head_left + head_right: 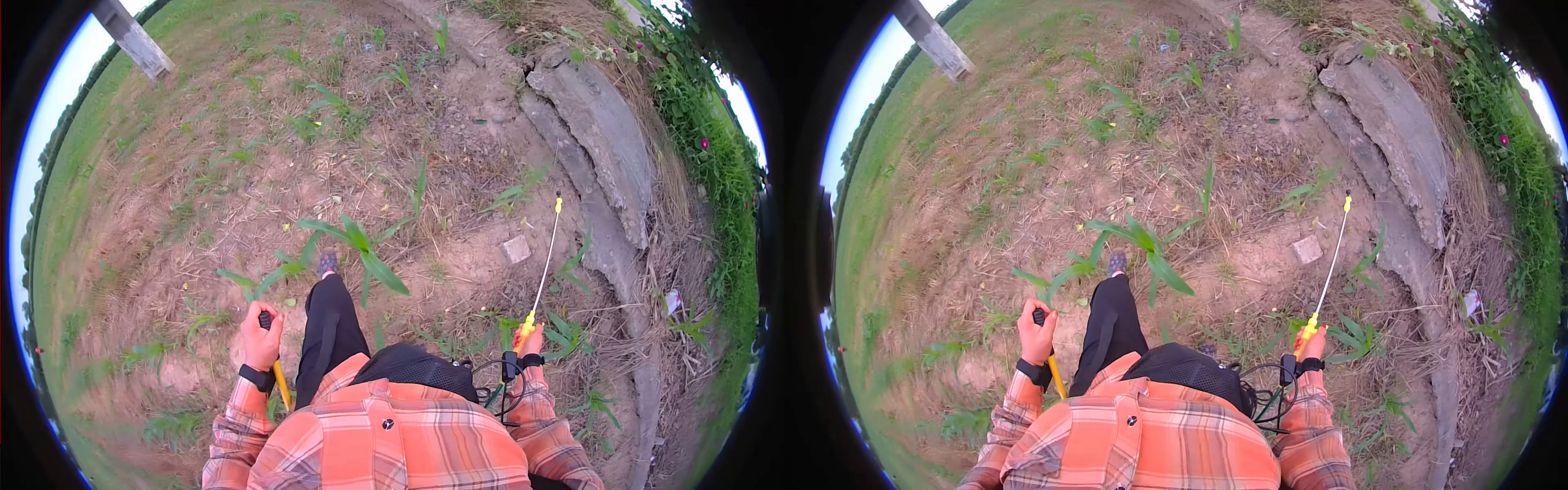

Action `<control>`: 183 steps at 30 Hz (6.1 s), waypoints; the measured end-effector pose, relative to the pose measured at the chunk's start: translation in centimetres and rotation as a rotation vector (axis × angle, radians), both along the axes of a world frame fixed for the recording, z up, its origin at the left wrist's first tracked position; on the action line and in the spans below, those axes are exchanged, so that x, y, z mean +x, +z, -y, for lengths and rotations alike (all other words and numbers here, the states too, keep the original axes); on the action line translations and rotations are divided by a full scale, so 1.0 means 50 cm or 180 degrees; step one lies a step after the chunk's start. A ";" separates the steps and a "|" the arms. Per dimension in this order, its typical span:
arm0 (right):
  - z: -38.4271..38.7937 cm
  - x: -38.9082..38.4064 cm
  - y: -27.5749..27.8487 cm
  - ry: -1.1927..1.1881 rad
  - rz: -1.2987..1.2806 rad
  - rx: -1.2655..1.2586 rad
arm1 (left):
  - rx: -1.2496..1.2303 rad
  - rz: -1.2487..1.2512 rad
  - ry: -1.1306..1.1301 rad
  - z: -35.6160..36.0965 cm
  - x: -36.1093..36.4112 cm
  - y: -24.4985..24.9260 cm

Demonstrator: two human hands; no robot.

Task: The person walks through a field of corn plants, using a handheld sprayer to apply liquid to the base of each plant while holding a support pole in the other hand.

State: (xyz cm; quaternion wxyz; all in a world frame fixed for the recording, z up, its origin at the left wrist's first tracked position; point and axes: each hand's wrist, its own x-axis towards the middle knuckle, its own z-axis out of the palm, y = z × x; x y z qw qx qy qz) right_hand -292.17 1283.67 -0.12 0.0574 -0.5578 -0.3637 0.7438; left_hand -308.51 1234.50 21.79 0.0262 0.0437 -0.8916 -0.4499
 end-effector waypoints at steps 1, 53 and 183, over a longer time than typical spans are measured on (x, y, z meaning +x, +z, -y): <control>0.001 -0.018 0.001 -0.0081 0.0035 -0.0053 | 0.0116 -0.0019 -0.0087 -0.008 -0.025 -0.005; 0.056 -1.584 -0.170 0.2345 0.0846 0.0435 | -0.0083 -0.0220 0.2119 0.157 -0.850 -0.025; 3.410 -1.495 0.047 0.8322 -0.0044 0.1184 | 0.0429 -0.0804 0.6780 2.180 -0.268 -0.030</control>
